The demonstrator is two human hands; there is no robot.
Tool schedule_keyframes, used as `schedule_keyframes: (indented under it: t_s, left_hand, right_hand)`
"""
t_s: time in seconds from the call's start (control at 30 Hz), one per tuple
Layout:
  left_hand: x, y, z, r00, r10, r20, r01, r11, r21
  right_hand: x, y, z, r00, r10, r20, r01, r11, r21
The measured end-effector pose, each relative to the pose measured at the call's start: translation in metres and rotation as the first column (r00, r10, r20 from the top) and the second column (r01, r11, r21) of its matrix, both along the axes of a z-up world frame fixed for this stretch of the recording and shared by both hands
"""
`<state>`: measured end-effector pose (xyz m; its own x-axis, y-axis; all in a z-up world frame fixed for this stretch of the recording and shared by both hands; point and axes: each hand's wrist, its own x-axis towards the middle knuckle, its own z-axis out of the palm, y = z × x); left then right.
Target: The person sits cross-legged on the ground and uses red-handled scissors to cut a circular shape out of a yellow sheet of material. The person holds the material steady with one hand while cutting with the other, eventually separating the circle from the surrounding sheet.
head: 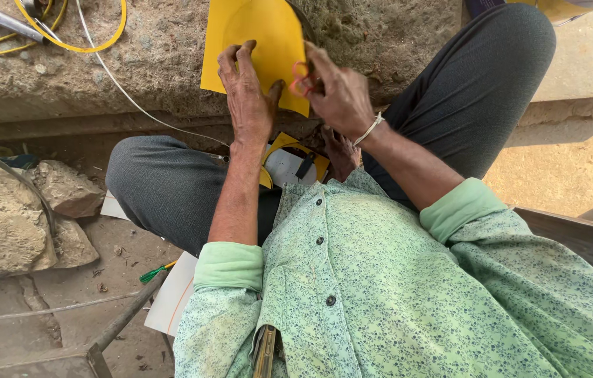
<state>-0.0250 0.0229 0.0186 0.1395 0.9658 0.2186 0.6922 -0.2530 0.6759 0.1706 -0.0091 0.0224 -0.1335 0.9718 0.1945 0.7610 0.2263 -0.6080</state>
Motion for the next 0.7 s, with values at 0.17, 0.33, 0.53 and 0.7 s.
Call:
schedule_keyframes:
  t_s: [0.17,0.33,0.53,0.7]
  left_hand:
    - [-0.006,0.006,-0.007,1.0,-0.02,0.014,0.02,1.0,0.003]
    - [-0.01,0.008,-0.006,0.999,-0.046,0.014,0.047,0.999,-0.02]
    - [-0.011,0.005,0.0,0.996,-0.077,-0.036,0.077,0.997,-0.011]
    - [-0.01,0.005,0.0,0.988,-0.087,-0.126,0.093,0.995,0.041]
  right_hand:
    - [-0.029,-0.016,0.014,0.984,0.138,0.113,-0.128,0.987,-0.099]
    - [-0.033,-0.018,0.021,0.973,0.201,0.11,-0.19,0.977,-0.1]
    - [-0.023,-0.018,0.011,0.989,0.132,0.07,-0.12,0.982,-0.149]
    - [0.012,-0.01,0.012,0.995,-0.074,0.065,0.088,0.965,-0.245]
